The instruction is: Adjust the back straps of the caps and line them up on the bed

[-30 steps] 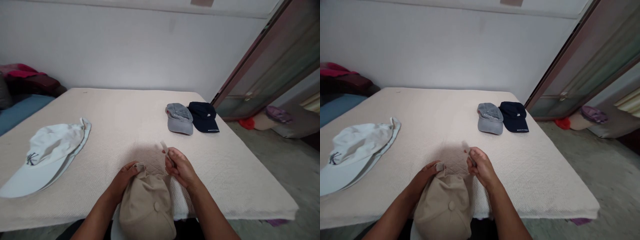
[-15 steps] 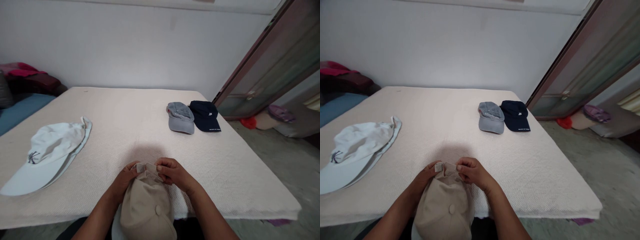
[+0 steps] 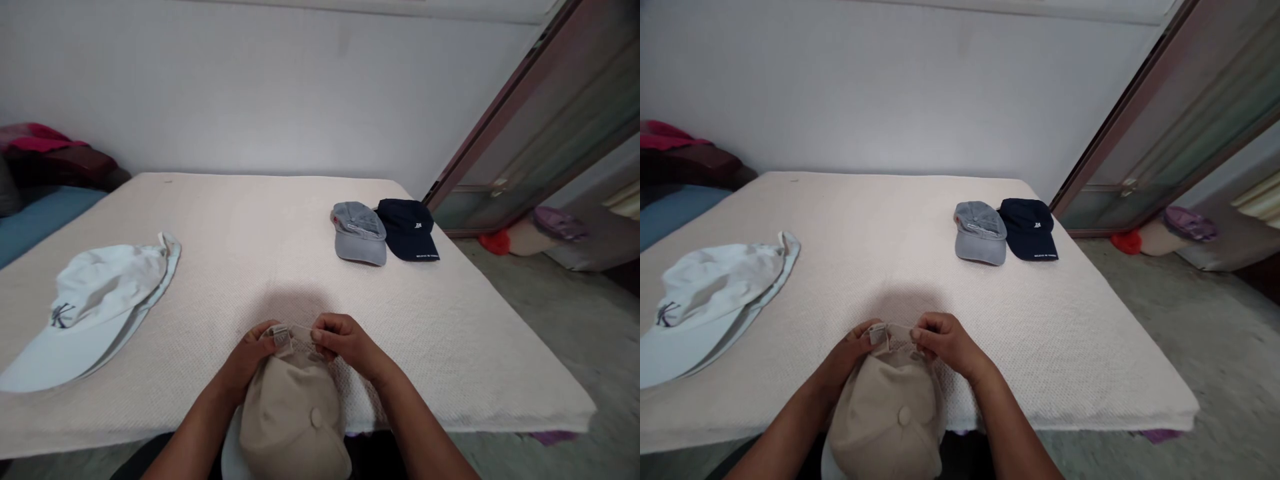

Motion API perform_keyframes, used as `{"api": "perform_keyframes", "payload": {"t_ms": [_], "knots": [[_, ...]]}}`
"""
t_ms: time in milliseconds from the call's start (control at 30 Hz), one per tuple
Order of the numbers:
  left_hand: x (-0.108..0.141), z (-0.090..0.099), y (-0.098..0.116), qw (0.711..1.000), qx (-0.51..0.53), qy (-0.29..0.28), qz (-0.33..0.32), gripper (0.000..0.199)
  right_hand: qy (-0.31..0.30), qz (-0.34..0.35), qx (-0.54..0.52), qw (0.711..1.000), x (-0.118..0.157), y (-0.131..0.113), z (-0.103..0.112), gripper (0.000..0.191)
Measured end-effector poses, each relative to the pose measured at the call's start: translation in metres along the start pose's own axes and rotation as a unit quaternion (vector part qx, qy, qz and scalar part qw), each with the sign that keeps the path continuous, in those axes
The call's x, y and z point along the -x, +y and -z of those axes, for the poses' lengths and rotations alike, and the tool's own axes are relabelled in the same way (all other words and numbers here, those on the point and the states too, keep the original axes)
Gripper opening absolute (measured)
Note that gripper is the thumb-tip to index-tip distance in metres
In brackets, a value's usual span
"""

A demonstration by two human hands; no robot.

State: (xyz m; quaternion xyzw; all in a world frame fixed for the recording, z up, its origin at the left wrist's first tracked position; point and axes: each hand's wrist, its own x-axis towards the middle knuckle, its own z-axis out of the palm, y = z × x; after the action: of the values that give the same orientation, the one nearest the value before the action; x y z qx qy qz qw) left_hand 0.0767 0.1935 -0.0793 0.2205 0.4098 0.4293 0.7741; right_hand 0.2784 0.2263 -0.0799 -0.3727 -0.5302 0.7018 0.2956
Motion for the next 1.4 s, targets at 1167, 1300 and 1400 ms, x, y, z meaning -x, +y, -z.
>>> {"api": "perform_keyframes", "payload": {"t_ms": [1167,1300,1400], "knots": [[-0.002,0.001,-0.004,0.997,-0.076,0.032,-0.007,0.021,0.033,0.038,0.090,0.995,0.002,-0.003,-0.008,0.021],[-0.002,0.000,-0.004,0.994,-0.106,0.019,-0.028,0.013,0.051,0.051,0.141,0.987,0.002,-0.006,-0.010,0.021],[-0.002,0.001,-0.005,0.990,-0.131,0.013,-0.043,0.014,0.059,0.055,0.148,0.986,0.001,-0.007,-0.012,0.020]]}}
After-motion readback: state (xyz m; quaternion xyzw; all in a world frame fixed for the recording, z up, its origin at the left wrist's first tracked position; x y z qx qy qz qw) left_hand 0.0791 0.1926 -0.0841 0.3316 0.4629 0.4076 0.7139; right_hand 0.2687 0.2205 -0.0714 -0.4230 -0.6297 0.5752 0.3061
